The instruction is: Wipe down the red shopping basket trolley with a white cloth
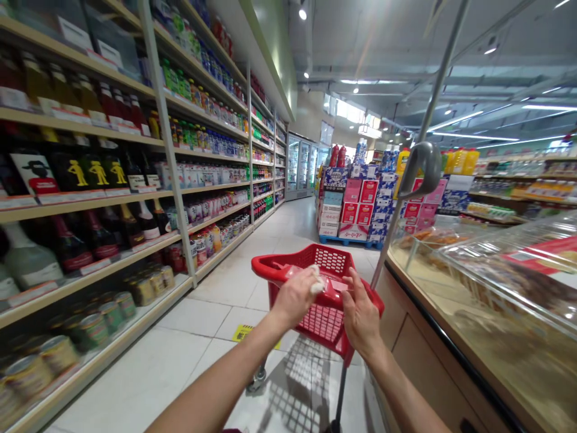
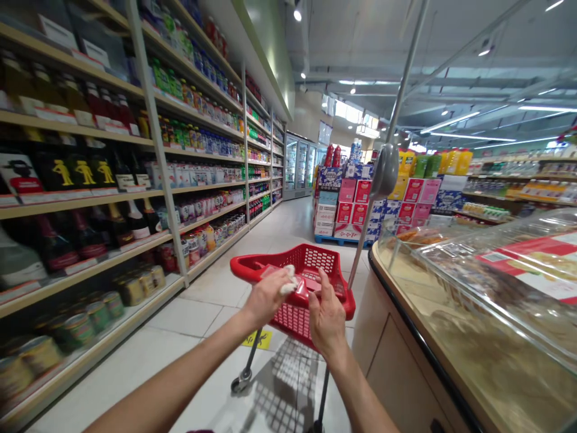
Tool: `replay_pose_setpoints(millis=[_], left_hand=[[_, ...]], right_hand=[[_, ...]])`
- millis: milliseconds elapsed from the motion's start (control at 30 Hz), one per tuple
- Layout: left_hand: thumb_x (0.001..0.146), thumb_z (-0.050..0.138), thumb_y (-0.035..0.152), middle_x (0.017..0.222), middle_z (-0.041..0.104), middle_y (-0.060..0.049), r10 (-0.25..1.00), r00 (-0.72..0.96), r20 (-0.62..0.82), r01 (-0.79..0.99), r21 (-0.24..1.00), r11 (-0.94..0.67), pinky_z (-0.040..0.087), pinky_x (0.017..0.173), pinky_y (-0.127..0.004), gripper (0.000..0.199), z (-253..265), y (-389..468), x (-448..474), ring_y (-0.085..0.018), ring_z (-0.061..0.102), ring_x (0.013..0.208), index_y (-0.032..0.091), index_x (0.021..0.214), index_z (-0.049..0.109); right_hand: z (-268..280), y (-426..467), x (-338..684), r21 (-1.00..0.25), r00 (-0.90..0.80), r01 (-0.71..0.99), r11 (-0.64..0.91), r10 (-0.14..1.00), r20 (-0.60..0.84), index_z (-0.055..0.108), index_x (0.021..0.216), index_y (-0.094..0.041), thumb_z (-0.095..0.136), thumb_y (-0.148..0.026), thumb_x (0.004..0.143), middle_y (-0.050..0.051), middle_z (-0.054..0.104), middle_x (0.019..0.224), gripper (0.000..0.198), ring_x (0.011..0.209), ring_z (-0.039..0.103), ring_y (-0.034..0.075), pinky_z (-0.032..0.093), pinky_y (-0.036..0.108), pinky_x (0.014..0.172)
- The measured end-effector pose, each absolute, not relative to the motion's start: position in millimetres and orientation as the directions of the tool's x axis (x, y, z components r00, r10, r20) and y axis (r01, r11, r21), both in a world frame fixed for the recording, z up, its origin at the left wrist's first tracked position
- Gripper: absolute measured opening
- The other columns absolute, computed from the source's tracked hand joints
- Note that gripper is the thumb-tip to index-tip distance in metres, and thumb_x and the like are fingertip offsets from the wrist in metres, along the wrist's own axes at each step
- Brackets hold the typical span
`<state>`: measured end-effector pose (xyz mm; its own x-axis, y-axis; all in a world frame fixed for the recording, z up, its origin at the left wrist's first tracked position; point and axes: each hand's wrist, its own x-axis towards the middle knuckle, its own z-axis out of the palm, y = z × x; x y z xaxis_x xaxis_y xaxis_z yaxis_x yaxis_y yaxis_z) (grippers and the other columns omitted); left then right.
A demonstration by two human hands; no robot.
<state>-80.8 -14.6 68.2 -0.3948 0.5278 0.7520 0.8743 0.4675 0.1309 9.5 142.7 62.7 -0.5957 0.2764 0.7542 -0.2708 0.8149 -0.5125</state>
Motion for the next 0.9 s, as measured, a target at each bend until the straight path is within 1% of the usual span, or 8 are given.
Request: replay_pose_setpoints(millis=[100, 267, 467, 533, 633, 667, 833, 900], left_hand=[[0.081, 0.046, 0.022, 0.117, 0.057, -0.008, 0.620, -0.306, 0.723, 0.922, 0.064, 0.381, 0.040, 0.098, -0.033, 0.025, 70, -5, -76, -0.016, 0.047, 0.114, 0.018, 0.104, 0.055], [0.081, 0.045, 0.021, 0.108, 0.062, -0.010, 0.372, -0.554, 0.745, 0.750, 0.253, 0.611, 0.045, 0.091, -0.037, 0.025, 75, -21, -94, -0.019, 0.055, 0.104, 0.015, 0.102, 0.056], [0.081, 0.045, 0.022, 0.117, 0.057, -0.008, 0.654, -0.265, 0.708, 0.944, 0.052, 0.326, 0.037, 0.100, -0.030, 0.025, 71, 3, -75, -0.015, 0.046, 0.115, 0.015, 0.103, 0.056], [0.081, 0.046, 0.022, 0.113, 0.059, -0.008, 0.608, -0.351, 0.712, 0.912, 0.114, 0.394, 0.040, 0.097, -0.031, 0.024, 74, -2, -80, -0.015, 0.050, 0.110, 0.016, 0.101, 0.057], [0.082, 0.044, 0.023, 0.107, 0.062, -0.011, 0.419, -0.555, 0.719, 0.779, 0.271, 0.565, 0.046, 0.090, -0.036, 0.025, 77, -12, -91, -0.018, 0.056, 0.103, 0.014, 0.101, 0.056], [0.082, 0.044, 0.023, 0.108, 0.062, -0.011, 0.402, -0.566, 0.720, 0.769, 0.284, 0.573, 0.046, 0.090, -0.037, 0.026, 77, -11, -91, -0.019, 0.056, 0.103, 0.013, 0.103, 0.056], [0.080, 0.047, 0.020, 0.118, 0.056, -0.009, 0.672, -0.263, 0.692, 0.955, 0.090, 0.281, 0.038, 0.099, -0.034, 0.026, 74, 13, -74, -0.017, 0.046, 0.115, 0.016, 0.104, 0.055], [0.079, 0.048, 0.020, 0.115, 0.058, -0.008, 0.657, -0.325, 0.681, 0.937, 0.140, 0.319, 0.039, 0.097, -0.035, 0.025, 76, 9, -78, -0.017, 0.049, 0.112, 0.017, 0.102, 0.056]], right_hand=[[59, 145, 10, -0.516, -0.609, -0.288, 0.807, 0.261, 0.749, 0.031, 0.132, -0.019, 0.033, -0.038, 0.087, 0.009, 0.060, 0.106, 0.049, 0.087, 0.061, 0.019, 0.049, 0.033, 0.074], [54, 147, 10, -0.489, -0.617, -0.317, 0.812, 0.215, 0.757, 0.028, 0.133, -0.020, 0.032, -0.036, 0.087, 0.010, 0.055, 0.115, 0.048, 0.098, 0.056, 0.019, 0.046, 0.037, 0.083], [51, 147, 10, -0.419, -0.610, -0.279, 0.864, 0.177, 0.772, 0.031, 0.131, -0.019, 0.033, -0.039, 0.087, 0.012, 0.051, 0.122, 0.049, 0.105, 0.051, 0.023, 0.041, 0.044, 0.088], [50, 151, 12, -0.452, -0.633, -0.277, 0.848, 0.193, 0.750, 0.027, 0.133, -0.019, 0.032, -0.039, 0.087, 0.012, 0.051, 0.122, 0.050, 0.102, 0.053, 0.022, 0.041, 0.044, 0.088], [49, 154, 14, -0.462, -0.651, -0.274, 0.844, 0.190, 0.735, 0.024, 0.134, -0.021, 0.031, -0.039, 0.087, 0.010, 0.052, 0.120, 0.050, 0.099, 0.054, 0.021, 0.041, 0.043, 0.088], [48, 154, 14, -0.451, -0.645, -0.269, 0.851, 0.189, 0.741, 0.025, 0.134, -0.022, 0.031, -0.039, 0.087, 0.010, 0.052, 0.121, 0.050, 0.100, 0.054, 0.021, 0.041, 0.043, 0.088], [47, 156, 13, -0.442, -0.617, -0.255, 0.860, 0.207, 0.759, 0.028, 0.133, -0.022, 0.033, -0.039, 0.087, 0.010, 0.050, 0.123, 0.050, 0.101, 0.053, 0.022, 0.041, 0.043, 0.088], [48, 159, 14, -0.467, -0.631, -0.269, 0.842, 0.211, 0.746, 0.026, 0.134, -0.021, 0.031, -0.038, 0.088, 0.010, 0.051, 0.122, 0.050, 0.098, 0.055, 0.021, 0.043, 0.041, 0.086]])
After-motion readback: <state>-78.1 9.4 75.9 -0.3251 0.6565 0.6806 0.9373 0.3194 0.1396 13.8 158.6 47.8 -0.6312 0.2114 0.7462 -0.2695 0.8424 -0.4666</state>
